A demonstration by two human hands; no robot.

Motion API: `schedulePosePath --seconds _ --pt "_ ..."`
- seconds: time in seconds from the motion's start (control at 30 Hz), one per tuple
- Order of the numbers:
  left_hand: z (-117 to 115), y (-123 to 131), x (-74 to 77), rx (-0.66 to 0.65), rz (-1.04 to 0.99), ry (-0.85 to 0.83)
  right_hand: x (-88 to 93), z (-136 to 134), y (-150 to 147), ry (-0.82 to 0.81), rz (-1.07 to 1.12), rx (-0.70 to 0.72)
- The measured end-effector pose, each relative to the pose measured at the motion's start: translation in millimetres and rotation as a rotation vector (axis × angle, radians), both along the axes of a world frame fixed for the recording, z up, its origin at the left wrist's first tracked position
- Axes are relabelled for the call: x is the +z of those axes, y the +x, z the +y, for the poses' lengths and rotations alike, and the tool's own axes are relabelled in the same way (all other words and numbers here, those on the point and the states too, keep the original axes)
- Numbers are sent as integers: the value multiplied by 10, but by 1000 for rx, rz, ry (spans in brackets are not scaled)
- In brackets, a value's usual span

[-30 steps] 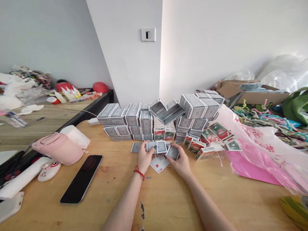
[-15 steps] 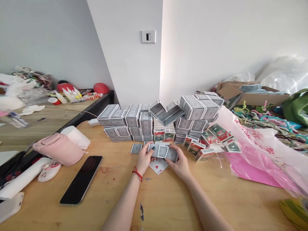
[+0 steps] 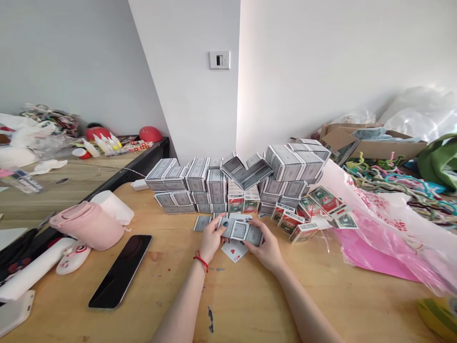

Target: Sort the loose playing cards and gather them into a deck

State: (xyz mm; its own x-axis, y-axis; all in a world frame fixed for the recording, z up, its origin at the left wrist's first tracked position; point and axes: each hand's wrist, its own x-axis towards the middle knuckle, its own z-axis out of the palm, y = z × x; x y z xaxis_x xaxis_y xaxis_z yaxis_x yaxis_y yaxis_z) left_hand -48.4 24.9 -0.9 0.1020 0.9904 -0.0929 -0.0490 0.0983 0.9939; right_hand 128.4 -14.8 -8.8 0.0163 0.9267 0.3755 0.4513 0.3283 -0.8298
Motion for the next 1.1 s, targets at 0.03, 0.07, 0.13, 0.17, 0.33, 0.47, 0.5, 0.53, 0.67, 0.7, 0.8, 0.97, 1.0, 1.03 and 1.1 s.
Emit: schedulePosePath --seconds 0.03,0.07,0.13,0.17,0.33,0.47,0.5,0.53,0.67,0.7,0.8,0.97,1.0,1.03,1.1 --pt "5 -1 -5 0 0 -1 4 -3 -3 3 -10 0" --pt "9 -2 -10 -1 0 -2 10 -6 -4 5 -22 -1" --pt "14 -7 -17 -8 2 -2 26 -13 -4 7 -39 1" --pt "13 -9 -17 -17 7 -1 34 -16 -3 8 -42 3" --pt "-35 -1 28 10 106 56 74 -27 6 -1 -47 20" --pt "-73 31 66 102 213 59 102 -37 -2 9 -83 45" --pt "-74 35 64 115 225 58 107 -38 -4 16 -91 45" --pt "-72 35 56 129 237 65 111 -40 -5 21 -97 46" --pt "-48 9 -14 179 294 159 113 -41 -2 13 -91 66" --pt "-43 1 -31 177 306 181 111 -42 -3 10 -85 76" --pt "-43 -6 -51 126 334 207 102 -48 -18 8 -70 118" --pt "-80 36 30 43 346 284 83 -63 -68 -7 -55 135" --pt "-88 46 47 34 356 286 77 -66 -79 -7 -51 134" --pt "-96 55 61 22 374 277 72 -69 -90 -4 -46 134" --pt "-110 70 73 3 418 253 60 -75 -111 5 -44 135"
